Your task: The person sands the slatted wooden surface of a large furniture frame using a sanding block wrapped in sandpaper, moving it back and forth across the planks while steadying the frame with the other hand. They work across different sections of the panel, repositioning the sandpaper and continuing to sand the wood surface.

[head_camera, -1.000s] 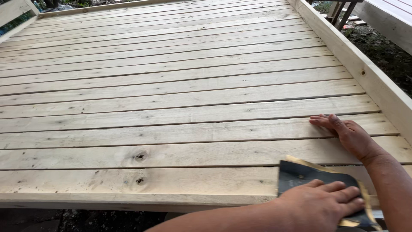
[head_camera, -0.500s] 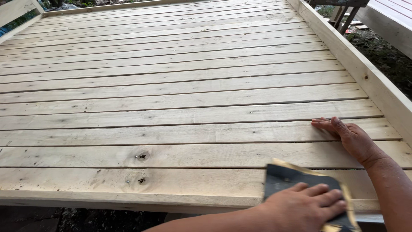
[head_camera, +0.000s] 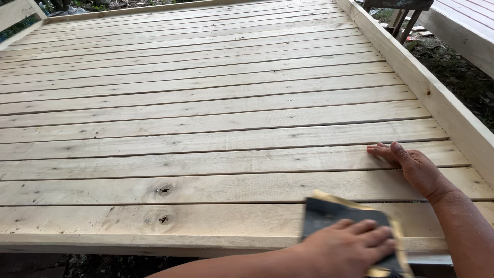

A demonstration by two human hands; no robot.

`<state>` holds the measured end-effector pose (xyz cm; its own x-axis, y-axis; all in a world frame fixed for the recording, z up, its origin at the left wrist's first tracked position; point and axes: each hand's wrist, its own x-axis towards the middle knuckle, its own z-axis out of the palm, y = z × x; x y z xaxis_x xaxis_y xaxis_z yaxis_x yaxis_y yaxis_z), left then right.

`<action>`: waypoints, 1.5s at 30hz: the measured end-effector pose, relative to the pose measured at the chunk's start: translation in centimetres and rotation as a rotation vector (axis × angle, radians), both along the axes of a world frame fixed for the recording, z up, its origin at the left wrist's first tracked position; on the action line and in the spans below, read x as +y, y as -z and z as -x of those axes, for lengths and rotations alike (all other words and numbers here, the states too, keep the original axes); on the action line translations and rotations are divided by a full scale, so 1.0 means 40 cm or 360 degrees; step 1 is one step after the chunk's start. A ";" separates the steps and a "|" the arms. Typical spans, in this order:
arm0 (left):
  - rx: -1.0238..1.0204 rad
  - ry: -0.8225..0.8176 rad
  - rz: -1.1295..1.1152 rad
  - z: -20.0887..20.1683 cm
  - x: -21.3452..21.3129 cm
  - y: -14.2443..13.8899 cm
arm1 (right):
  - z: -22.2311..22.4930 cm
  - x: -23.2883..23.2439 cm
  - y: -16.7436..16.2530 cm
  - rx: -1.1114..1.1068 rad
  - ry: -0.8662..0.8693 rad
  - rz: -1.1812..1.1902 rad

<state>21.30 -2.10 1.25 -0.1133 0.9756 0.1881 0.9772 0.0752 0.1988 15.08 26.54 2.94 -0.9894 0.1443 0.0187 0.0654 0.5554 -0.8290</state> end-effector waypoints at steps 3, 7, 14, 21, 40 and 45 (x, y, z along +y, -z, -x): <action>-0.0178 0.0118 0.0031 -0.016 0.103 -0.026 | -0.007 -0.006 -0.006 -0.0027 0.0114 0.0059; -0.0127 0.0094 -0.0012 0.006 -0.001 -0.025 | -0.006 -0.003 -0.005 -0.0005 0.0065 0.0153; -0.0115 0.0035 0.0106 0.026 -0.104 0.000 | -0.001 0.004 -0.002 0.0025 0.0007 0.0123; -0.0147 0.0144 0.0096 0.008 0.026 -0.018 | -0.006 -0.009 -0.013 -0.0070 0.0175 0.0253; -0.0025 0.0069 -0.0133 -0.003 0.054 0.022 | 0.006 0.055 -0.037 -0.0160 -0.0051 0.0311; -0.0045 0.0028 -0.0147 0.012 -0.019 0.069 | -0.080 0.176 -0.110 -0.0163 0.0240 0.0386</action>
